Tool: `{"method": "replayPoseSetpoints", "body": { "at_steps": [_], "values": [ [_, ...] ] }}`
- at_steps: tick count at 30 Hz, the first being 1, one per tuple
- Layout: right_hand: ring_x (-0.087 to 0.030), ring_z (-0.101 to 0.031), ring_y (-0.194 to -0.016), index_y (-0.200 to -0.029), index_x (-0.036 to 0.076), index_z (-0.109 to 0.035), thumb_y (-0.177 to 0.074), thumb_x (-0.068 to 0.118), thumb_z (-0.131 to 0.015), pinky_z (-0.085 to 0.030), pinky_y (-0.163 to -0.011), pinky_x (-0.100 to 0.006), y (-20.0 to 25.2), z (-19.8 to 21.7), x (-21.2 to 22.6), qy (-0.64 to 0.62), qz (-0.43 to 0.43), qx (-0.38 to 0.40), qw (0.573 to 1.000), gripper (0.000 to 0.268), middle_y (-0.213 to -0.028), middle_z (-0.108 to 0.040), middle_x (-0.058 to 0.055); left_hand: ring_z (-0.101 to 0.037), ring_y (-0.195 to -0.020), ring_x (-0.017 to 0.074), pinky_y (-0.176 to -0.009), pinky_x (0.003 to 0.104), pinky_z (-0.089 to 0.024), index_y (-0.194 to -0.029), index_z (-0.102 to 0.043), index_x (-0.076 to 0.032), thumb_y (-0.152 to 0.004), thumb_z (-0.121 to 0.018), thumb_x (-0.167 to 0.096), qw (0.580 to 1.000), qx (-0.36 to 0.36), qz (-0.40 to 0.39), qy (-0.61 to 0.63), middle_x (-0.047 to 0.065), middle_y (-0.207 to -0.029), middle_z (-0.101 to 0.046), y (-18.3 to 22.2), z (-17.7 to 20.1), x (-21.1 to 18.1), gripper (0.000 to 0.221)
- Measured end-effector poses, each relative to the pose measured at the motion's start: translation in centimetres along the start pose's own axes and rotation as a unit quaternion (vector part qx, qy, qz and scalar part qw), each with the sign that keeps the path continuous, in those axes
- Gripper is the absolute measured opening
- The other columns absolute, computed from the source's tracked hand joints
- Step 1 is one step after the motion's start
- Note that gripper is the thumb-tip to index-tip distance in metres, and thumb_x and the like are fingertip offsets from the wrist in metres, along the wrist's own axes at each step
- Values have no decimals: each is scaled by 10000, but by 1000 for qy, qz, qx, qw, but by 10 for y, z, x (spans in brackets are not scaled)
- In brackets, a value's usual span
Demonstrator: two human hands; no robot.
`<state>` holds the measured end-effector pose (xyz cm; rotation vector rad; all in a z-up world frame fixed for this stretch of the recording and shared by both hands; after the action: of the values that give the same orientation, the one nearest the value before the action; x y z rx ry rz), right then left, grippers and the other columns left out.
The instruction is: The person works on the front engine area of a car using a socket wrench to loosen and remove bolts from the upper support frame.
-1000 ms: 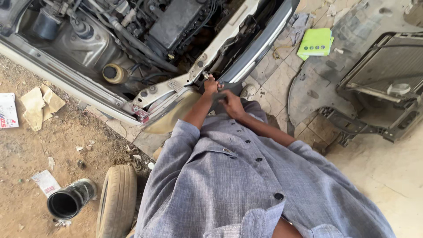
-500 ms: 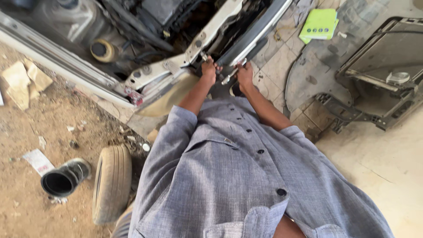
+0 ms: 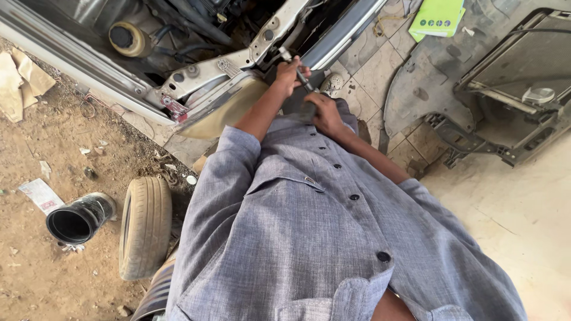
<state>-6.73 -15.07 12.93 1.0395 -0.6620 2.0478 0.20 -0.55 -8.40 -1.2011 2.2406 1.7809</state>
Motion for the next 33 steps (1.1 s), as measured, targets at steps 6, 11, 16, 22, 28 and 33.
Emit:
{"method": "replayPoseSetpoints", "body": {
  "at_steps": [6, 11, 16, 22, 28, 33],
  "values": [
    [-366, -700, -980, -1107, 13, -620, -752, -74, -681, -575, -864, -446, 21, 18, 20, 3, 1, 0, 1000, 371, -1073, -683, -158, -763, -743, 237, -746, 458, -610, -1007, -533, -138, -996, -527, -540, 999, 40, 28, -12, 104, -822, -759, 44, -31, 18, 402],
    [-339, -705, -955, -1148, 4, -666, -781, -71, -704, -581, -842, -419, 0, 11, 50, 42, 2, 99, 994, 376, -1109, -702, -149, -529, -454, 204, -471, 412, -520, -932, -474, -172, -939, -568, -572, 993, 74, 10, 87, 14, -586, -476, 63, -56, 31, 411],
    [-213, -761, -903, -1110, 109, -744, -879, 114, -825, -617, -823, -347, -31, 3, 43, -41, -95, 245, 964, 245, -1099, -755, -51, -435, -479, 148, -410, 359, -407, -877, -452, -110, -1044, -511, -652, 995, 15, -91, 49, -6, -631, -445, 69, -16, 16, 570],
    [-105, -642, -709, -1044, 44, -702, -1032, 172, -644, -487, -587, -248, -98, -4, -60, -326, -256, -125, 901, 142, -943, -747, -54, -372, -451, 122, -454, 340, -439, -887, -421, -189, -957, -486, -630, 959, 77, -99, 252, -27, -588, -352, 142, 47, -60, 452],
    [-110, -623, -608, -884, 41, -725, -1027, 261, -641, -476, -507, -274, -140, -75, -127, -177, -405, -16, 897, 275, -740, -701, -42, -358, -477, 131, -474, 353, -419, -929, -424, -171, -1034, -503, -610, 967, 65, -118, 218, -46, -628, -338, 207, 96, -63, 458],
    [-131, -645, -570, -821, 22, -737, -1016, 298, -638, -483, -488, -277, -160, -116, -151, -127, -443, 0, 888, 352, -682, -707, -48, -369, -510, 138, -511, 358, -439, -933, -415, -171, -1045, -486, -572, 963, 46, -119, 236, -30, -643, -344, 241, 110, -42, 422]
  ]
}}
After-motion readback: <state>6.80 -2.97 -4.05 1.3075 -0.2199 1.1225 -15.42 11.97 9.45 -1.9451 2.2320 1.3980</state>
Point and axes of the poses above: each hand's wrist, its own y-axis away from the middle knuckle, its own z-axis out of the back of the hand, x = y × z, the point moved 3 cm from there along -y, towards the middle knuckle
